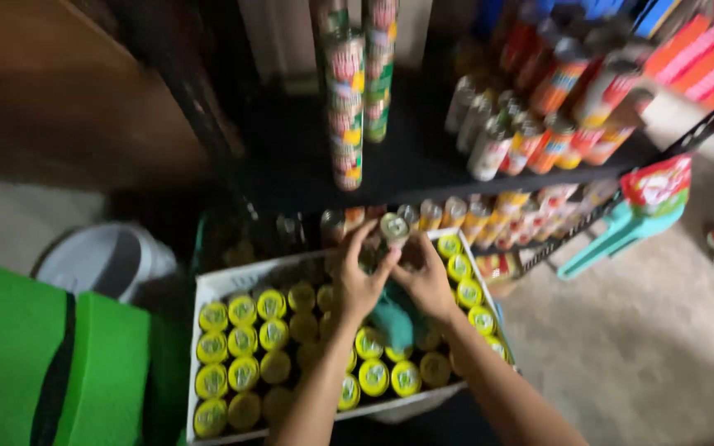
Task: Wiping dust off various canned goods with a rag and stacking them on a shelf.
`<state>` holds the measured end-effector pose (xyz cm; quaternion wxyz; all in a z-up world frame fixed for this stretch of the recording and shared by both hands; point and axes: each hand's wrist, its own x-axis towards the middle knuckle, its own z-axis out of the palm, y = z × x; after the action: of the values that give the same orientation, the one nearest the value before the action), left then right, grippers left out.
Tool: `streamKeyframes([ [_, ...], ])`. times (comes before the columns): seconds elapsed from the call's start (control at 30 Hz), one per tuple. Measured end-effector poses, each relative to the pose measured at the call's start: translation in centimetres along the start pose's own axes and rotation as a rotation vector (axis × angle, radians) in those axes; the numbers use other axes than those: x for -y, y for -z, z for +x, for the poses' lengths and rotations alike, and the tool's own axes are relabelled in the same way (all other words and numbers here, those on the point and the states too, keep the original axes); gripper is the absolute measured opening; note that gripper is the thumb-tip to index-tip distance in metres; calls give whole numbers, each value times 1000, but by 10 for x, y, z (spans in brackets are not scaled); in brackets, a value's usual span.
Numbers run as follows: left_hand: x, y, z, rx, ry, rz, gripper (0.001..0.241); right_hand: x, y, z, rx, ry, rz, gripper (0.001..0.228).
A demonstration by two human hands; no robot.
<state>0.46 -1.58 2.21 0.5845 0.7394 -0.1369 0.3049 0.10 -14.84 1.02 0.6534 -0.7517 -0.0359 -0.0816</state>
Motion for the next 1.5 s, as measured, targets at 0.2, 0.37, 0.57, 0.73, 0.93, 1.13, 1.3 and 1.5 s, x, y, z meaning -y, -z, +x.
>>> streamKeyframes([
  [0.2,-31,-1,38,-1,-115,18,56,61,19,27,-107,237,-154,59],
  [0.37,-56,-13,65,-2,-160,185,60,84,23,65,-160,280,-226,58],
  [0.57,-35,-39,86,157,-176,217,66,97,21,108,-179,200,-159,57],
  [0.73,-17,-47,93,240,-100,268,73,81,28,131,-162,216,-334,58],
  [0.93,-6,-48,95,309,81,259,85,91,28,125,-151,323,-446,58],
  [1.13,-2,-56,94,213,-61,269,82,79,22,130,-204,286,-555,61],
  [1.3,-4,-57,88,224,-71,383,82,64,20,131,-254,354,-618,58],
  [1.5,2,-60,83,169,-89,383,75,61,21,138,-120,133,-712,62],
])
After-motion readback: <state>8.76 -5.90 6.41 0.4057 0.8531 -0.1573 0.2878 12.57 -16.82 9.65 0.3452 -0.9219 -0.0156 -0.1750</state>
